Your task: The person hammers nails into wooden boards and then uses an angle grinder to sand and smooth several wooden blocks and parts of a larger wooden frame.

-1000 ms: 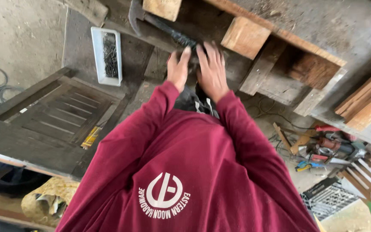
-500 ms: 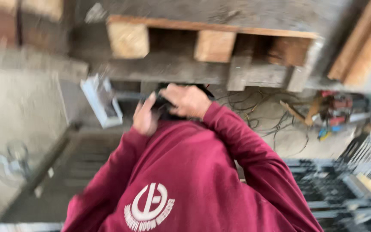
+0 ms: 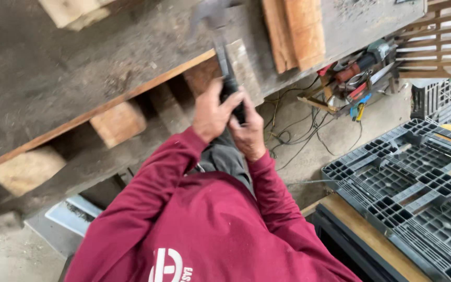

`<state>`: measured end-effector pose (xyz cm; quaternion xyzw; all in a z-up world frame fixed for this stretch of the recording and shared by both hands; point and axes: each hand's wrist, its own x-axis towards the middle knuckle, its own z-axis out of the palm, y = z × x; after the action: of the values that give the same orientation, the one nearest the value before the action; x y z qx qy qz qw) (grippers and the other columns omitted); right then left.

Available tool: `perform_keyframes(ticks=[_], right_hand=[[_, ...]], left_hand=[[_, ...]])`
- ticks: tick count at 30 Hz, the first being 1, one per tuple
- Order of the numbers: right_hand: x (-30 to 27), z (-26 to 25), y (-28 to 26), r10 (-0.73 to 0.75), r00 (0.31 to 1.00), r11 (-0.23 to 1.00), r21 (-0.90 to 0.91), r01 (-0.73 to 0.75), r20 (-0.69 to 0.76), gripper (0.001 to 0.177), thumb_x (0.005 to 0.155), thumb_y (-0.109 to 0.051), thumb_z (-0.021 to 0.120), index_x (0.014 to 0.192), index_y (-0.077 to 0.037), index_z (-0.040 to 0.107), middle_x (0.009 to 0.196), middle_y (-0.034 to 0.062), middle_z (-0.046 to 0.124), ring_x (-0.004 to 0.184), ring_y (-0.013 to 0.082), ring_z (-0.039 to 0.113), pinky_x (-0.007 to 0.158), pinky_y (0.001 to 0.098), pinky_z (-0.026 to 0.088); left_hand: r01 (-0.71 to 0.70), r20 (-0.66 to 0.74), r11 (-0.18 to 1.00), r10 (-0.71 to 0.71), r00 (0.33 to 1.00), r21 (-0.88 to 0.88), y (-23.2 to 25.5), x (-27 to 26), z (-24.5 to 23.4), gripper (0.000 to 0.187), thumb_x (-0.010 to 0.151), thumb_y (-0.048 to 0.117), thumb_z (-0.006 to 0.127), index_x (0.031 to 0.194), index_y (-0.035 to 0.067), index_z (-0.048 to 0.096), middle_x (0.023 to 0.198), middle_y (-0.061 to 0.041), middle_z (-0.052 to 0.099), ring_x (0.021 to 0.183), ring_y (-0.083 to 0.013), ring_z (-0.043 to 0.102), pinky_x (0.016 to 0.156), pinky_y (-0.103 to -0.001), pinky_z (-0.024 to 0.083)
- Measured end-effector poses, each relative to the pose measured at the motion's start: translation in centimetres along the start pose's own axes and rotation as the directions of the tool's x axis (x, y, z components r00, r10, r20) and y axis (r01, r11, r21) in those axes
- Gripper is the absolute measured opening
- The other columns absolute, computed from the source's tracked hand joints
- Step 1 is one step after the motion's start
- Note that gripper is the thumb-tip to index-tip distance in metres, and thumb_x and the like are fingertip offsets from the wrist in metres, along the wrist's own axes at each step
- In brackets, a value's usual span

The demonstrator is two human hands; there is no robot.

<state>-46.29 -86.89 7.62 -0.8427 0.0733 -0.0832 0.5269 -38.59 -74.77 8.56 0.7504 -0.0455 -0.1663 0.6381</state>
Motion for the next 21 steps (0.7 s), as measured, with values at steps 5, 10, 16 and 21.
perform_keyframes(ticks=[5, 10, 16, 21], right_hand=[[10.7, -11.4, 9.5, 0.153, 0.979, 0.980, -0.104, -0.168, -0.132, 0.054, 0.104, -0.010, 0.064, 0.154, -0.003, 0.044, 0.122, 0.0180, 0.073, 0.110, 0.0205, 0.075, 0.093, 0.0317, 0.059], [21.1, -17.9, 16.8, 0.068, 0.994, 0.983, -0.166, -0.081, -0.087, 0.055, 0.103, -0.013, 0.067, 0.154, -0.006, 0.046, 0.115, 0.0185, 0.074, 0.100, 0.0289, 0.074, 0.088, 0.0390, 0.059], [24.3, -20.2, 20.3, 0.053, 0.991, 0.781, -0.614, -0.117, -0.122, 0.051, 0.097, -0.019, 0.072, 0.147, -0.018, 0.058, 0.134, 0.0123, 0.066, 0.117, 0.0348, 0.064, 0.100, 0.0452, 0.051], [17.3, -19.8, 18.3, -0.094, 0.939, 0.882, -0.465, -0.075, -0.330, 0.039, 0.101, -0.007, 0.066, 0.139, -0.012, 0.064, 0.149, 0.0146, 0.054, 0.136, 0.0368, 0.053, 0.112, 0.0435, 0.050]], left_hand=[[-0.106, 0.084, 0.987, 0.117, 0.990, -0.122, -0.7, 11.0, 14.8, 0.062, 0.099, 0.039, 0.065, 0.146, 0.002, 0.051, 0.130, -0.023, 0.069, 0.119, -0.0368, 0.069, 0.101, -0.042, 0.052], [-0.231, 0.046, 0.971, 0.229, 0.972, 0.064, -2.4, 19.2, 23.2, 0.063, 0.110, 0.049, 0.058, 0.151, 0.002, 0.048, 0.154, -0.025, 0.053, 0.144, -0.0408, 0.052, 0.122, -0.042, 0.040], [-0.159, 0.182, 0.909, 0.094, 0.979, 0.384, -2.9, 21.3, 25.6, 0.065, 0.102, 0.046, 0.058, 0.153, 0.007, 0.049, 0.161, -0.020, 0.045, 0.142, -0.0381, 0.044, 0.122, -0.043, 0.034], [-0.273, 0.304, 0.921, 0.185, 0.935, 0.278, -2.1, 17.5, 25.0, 0.065, 0.107, 0.043, 0.061, 0.157, 0.005, 0.044, 0.165, -0.023, 0.038, 0.154, -0.0396, 0.034, 0.125, -0.044, 0.030]])
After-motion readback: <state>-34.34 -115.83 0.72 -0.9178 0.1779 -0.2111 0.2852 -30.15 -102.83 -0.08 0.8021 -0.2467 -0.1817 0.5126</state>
